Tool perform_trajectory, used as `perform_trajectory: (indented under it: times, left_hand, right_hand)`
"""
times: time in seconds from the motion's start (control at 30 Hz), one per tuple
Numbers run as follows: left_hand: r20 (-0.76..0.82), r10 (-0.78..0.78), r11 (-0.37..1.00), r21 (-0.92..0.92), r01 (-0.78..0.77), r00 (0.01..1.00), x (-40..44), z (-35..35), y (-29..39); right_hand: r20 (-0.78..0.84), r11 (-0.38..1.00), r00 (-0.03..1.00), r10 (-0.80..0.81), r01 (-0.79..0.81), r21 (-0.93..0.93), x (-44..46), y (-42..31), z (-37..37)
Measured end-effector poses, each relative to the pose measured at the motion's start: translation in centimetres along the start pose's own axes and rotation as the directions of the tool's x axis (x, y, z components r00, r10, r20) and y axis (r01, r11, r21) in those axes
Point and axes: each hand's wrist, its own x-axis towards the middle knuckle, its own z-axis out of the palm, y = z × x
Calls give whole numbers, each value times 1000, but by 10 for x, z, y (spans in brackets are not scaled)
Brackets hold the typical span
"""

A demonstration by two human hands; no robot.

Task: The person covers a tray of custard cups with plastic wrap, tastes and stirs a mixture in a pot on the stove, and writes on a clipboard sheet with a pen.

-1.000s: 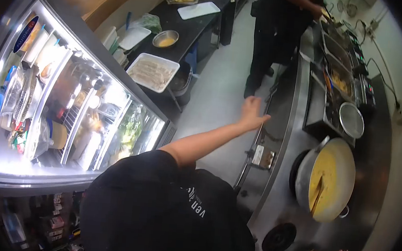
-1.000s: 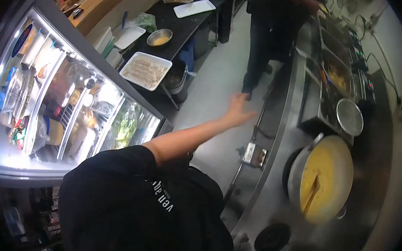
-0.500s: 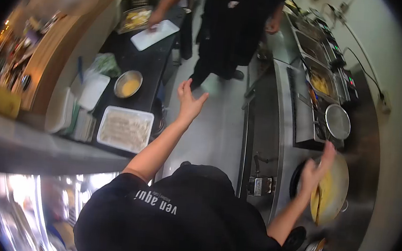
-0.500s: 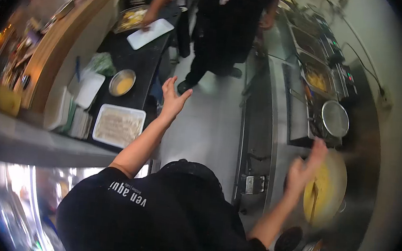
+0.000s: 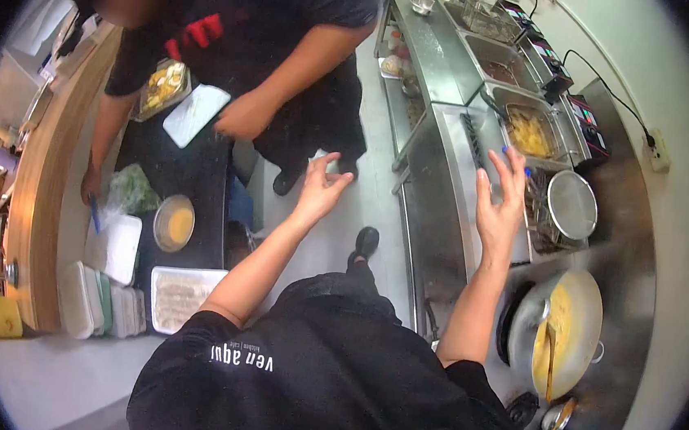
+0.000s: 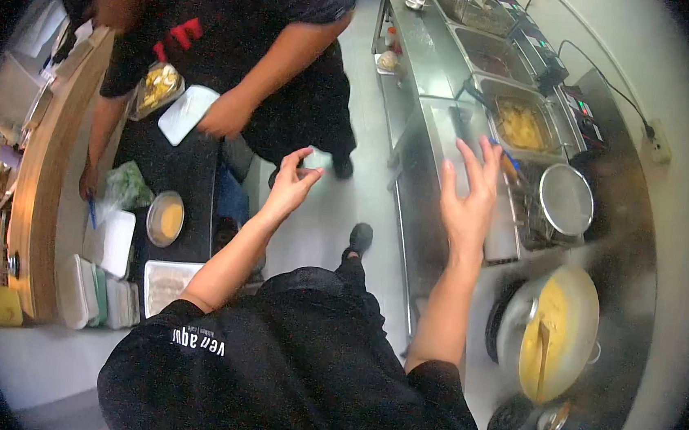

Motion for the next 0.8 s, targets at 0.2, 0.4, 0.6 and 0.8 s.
perform_trajectory:
  times: [0.2, 0.4, 0.6, 0.8]
  left_hand:
    - [153, 56, 998, -35, -51, 987, 131, 32, 30]
    - [167, 71, 995, 61, -82, 983, 238, 44, 45]
    - [-48, 54, 991, 121, -48, 997, 297, 42, 13]
    - [-313, -182, 981, 11, 195, 932, 290, -10, -8]
  right_hand:
    - [49, 971, 999, -2, -10, 239, 155, 38, 107]
    - [847, 960, 471, -248, 4, 278, 276, 58, 289]
    - [976, 809, -216, 13, 576, 117, 311, 54, 471]
    - [951, 926, -215, 224, 351, -138, 371, 80, 604]
